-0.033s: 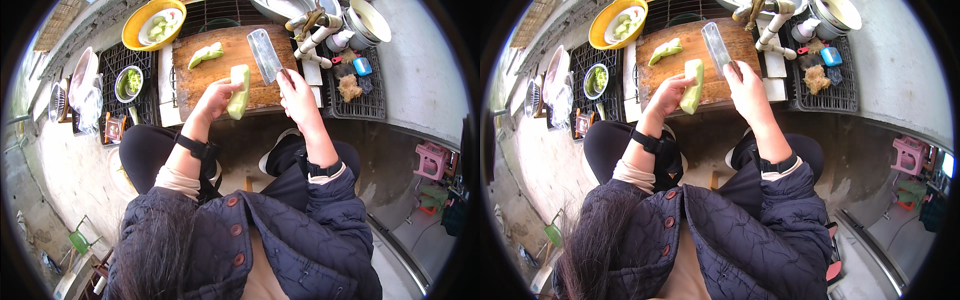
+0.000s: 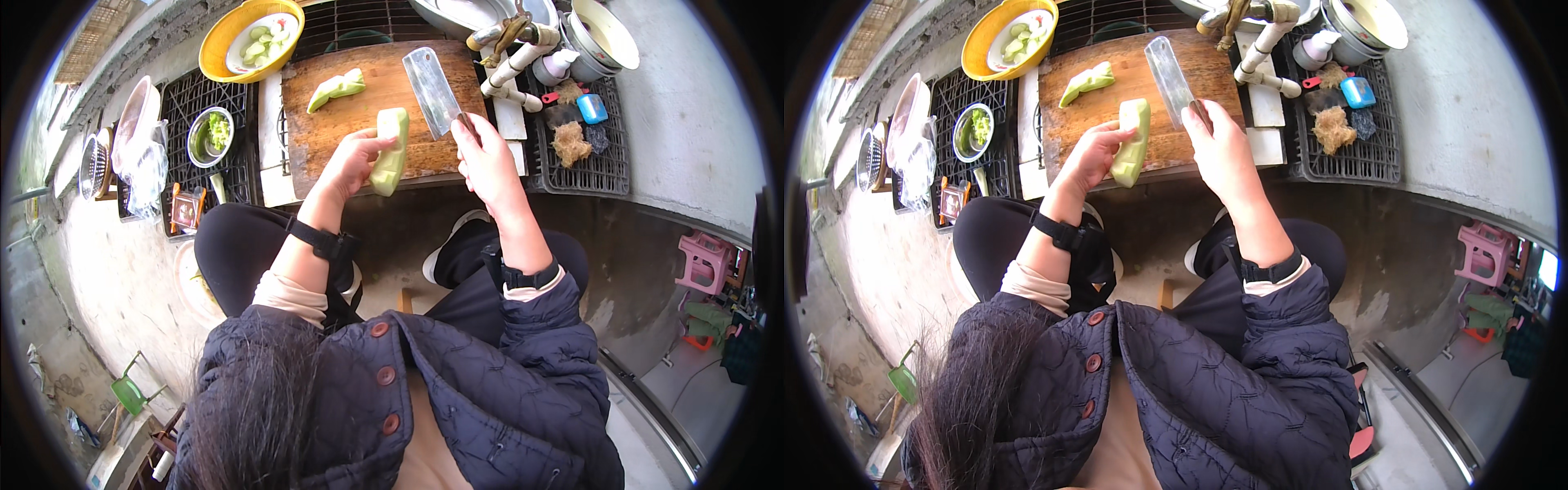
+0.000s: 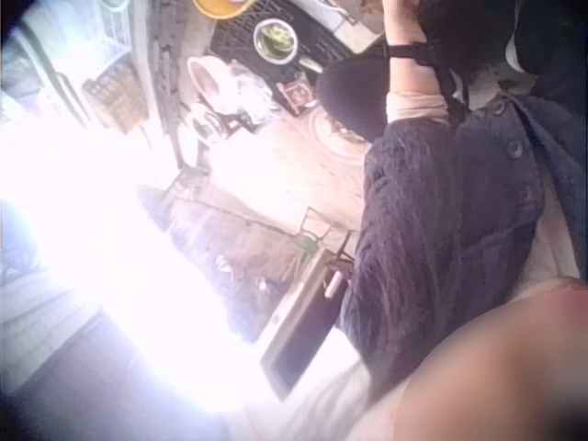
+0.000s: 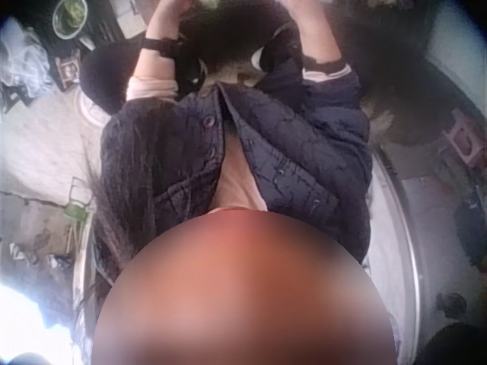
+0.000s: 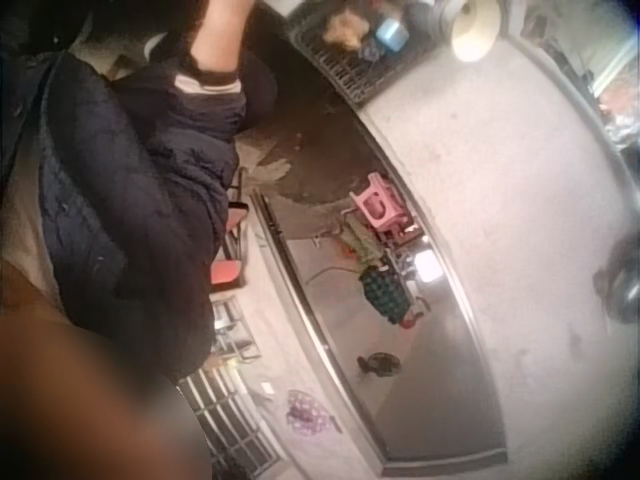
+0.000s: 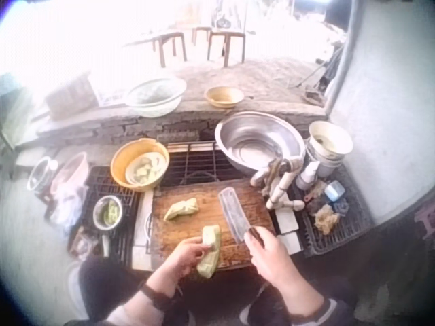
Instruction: The person sits at a low outdoor workstation and uses a cleaver to chop green vegetables on a wooden cutting board. They transfer chopped pieces into a small metal bowl and then into a white bowl, continuing to slice additional pieces throughout the clip.
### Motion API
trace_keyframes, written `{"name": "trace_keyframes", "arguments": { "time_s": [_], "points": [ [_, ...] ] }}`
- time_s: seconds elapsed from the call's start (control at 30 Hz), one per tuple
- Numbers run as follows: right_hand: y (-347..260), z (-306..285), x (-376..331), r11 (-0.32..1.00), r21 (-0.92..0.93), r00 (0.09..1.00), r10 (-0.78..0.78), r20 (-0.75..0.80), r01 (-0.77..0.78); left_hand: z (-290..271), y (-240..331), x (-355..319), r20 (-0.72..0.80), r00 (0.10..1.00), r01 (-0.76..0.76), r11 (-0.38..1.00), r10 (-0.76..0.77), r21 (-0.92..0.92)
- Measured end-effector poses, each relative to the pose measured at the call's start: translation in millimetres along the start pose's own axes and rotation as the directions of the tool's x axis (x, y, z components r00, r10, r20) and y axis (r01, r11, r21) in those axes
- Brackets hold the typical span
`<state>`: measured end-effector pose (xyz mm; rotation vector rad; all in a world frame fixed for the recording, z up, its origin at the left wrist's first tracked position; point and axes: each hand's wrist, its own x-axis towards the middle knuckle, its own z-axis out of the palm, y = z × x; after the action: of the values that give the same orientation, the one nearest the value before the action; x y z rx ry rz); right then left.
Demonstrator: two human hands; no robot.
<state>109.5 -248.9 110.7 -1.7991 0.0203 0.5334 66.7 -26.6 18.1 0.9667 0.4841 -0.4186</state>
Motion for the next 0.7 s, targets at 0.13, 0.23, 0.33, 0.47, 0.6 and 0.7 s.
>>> {"name": "trace_keyframes", "arguments": {
  "time_s": [0.13,0.23,0.33,0.47,0.6,0.7],
  "points": [
    [9.8,2.6,0.8,0.999,-0.039,1.0,-0.026,-0.007,0.025,0.6,-11.9,7.3,-0.219,0.944,-0.061,0.781,0.247,0.621],
    [20.8,11.2,0.9,0.983,-0.104,0.987,-0.153,-0.038,0.148,7.6,-27.4,4.0,-0.2,0.825,-0.018,0.379,0.529,0.925],
    [30.9,14.1,-1.5,0.894,-0.377,0.965,-0.262,-0.001,0.243,14.8,-36.9,2.8,-0.207,0.801,0.043,0.292,0.561,0.955],
    [40.6,23.7,-5.1,0.799,-0.501,0.93,-0.366,0.034,0.332,20.1,-39.9,3.6,-0.249,0.751,0.092,0.278,0.611,0.956],
    [42.8,37.8,-11.6,0.739,-0.571,0.918,-0.392,0.066,0.357,21.1,-38.3,3.0,-0.284,0.763,0.073,0.36,0.58,0.93],
    [39.9,42.5,-21.6,0.722,-0.618,0.944,-0.313,0.108,0.31,20.9,-42.9,-3.5,-0.315,0.787,0.071,0.43,0.53,0.9]
  ]
}}
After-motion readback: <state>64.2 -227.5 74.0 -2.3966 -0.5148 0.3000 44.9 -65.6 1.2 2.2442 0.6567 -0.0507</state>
